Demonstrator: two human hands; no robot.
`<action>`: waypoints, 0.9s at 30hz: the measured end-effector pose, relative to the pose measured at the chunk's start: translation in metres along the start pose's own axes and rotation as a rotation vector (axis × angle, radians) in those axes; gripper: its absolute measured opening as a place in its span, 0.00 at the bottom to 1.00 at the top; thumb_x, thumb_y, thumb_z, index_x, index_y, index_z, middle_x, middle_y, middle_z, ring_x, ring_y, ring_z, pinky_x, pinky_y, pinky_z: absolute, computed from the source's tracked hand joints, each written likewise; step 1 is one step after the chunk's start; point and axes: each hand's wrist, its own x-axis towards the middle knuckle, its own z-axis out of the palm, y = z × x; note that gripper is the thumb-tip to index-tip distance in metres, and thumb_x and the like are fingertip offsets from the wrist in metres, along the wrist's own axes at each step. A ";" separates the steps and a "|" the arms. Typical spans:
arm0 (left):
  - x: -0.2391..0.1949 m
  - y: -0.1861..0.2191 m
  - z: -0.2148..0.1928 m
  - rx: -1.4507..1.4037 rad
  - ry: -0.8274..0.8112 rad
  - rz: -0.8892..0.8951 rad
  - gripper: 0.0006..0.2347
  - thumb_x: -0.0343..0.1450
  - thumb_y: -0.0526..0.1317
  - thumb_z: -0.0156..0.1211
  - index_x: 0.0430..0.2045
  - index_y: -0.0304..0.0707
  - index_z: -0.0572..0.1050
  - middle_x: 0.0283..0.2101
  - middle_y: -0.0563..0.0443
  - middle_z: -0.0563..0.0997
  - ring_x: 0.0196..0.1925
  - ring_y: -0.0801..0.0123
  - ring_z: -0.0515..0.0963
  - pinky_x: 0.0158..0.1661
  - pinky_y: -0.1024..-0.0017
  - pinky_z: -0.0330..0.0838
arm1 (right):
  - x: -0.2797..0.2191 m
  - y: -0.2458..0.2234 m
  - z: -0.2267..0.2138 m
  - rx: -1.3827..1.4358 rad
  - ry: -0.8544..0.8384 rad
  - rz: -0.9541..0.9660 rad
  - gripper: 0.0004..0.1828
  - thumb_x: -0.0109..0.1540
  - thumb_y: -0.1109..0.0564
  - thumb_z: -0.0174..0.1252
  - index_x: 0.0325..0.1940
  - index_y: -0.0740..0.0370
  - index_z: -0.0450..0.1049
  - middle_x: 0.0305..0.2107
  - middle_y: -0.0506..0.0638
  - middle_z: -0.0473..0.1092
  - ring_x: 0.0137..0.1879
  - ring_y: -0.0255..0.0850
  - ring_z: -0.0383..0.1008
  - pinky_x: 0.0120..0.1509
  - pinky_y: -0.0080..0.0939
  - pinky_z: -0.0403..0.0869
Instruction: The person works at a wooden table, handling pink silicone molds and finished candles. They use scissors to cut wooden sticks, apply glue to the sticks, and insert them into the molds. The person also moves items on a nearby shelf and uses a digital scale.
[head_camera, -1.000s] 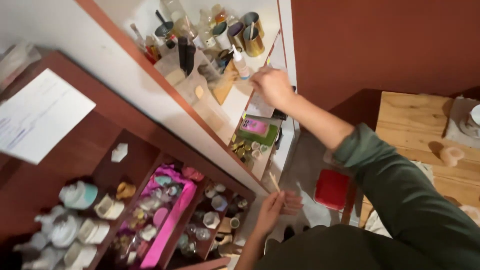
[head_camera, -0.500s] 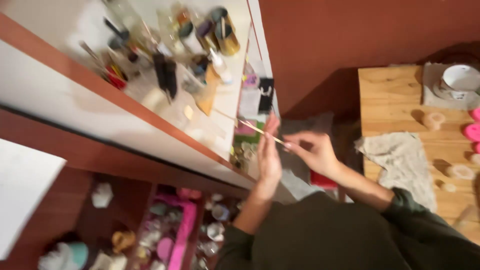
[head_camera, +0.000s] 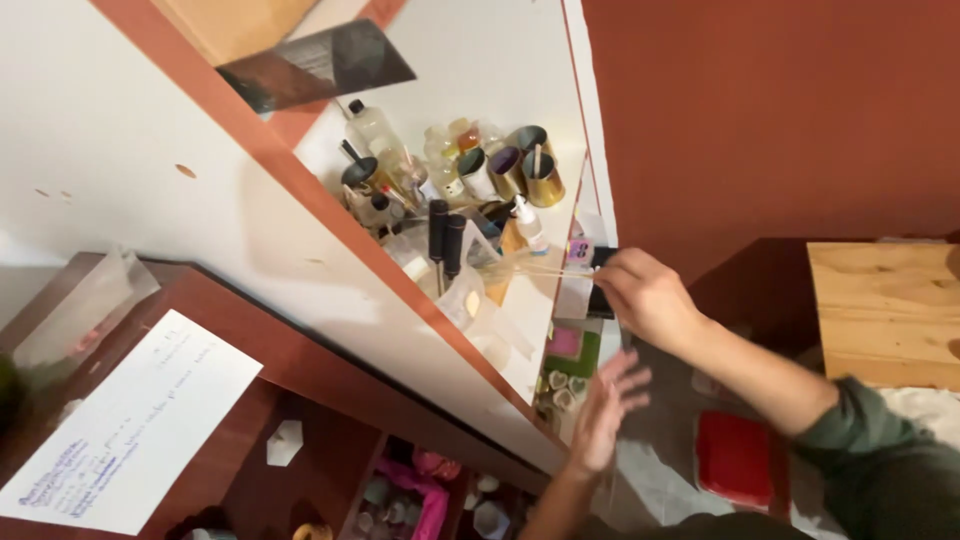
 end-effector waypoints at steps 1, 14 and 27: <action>-0.007 -0.021 -0.012 0.002 -0.051 0.029 0.25 0.81 0.50 0.37 0.70 0.33 0.55 0.71 0.37 0.63 0.65 0.53 0.71 0.58 0.61 0.73 | 0.011 0.001 0.008 -0.147 -0.069 -0.102 0.04 0.59 0.67 0.60 0.38 0.69 0.77 0.36 0.55 0.72 0.37 0.48 0.73 0.39 0.42 0.74; -0.048 0.040 -0.017 0.009 -0.154 -0.474 0.17 0.80 0.45 0.43 0.56 0.33 0.70 0.59 0.43 0.77 0.54 0.64 0.79 0.54 0.69 0.74 | 0.017 -0.017 0.063 -0.301 -0.004 -0.180 0.11 0.54 0.63 0.61 0.41 0.63 0.81 0.36 0.47 0.78 0.38 0.42 0.73 0.39 0.37 0.73; -0.052 -0.098 0.010 0.024 -0.537 -0.728 0.05 0.71 0.31 0.64 0.37 0.25 0.79 0.34 0.43 0.86 0.37 0.67 0.84 0.42 0.75 0.79 | -0.277 -0.080 -0.121 -0.431 0.102 0.582 0.07 0.53 0.62 0.67 0.35 0.59 0.81 0.30 0.46 0.77 0.34 0.42 0.74 0.39 0.38 0.74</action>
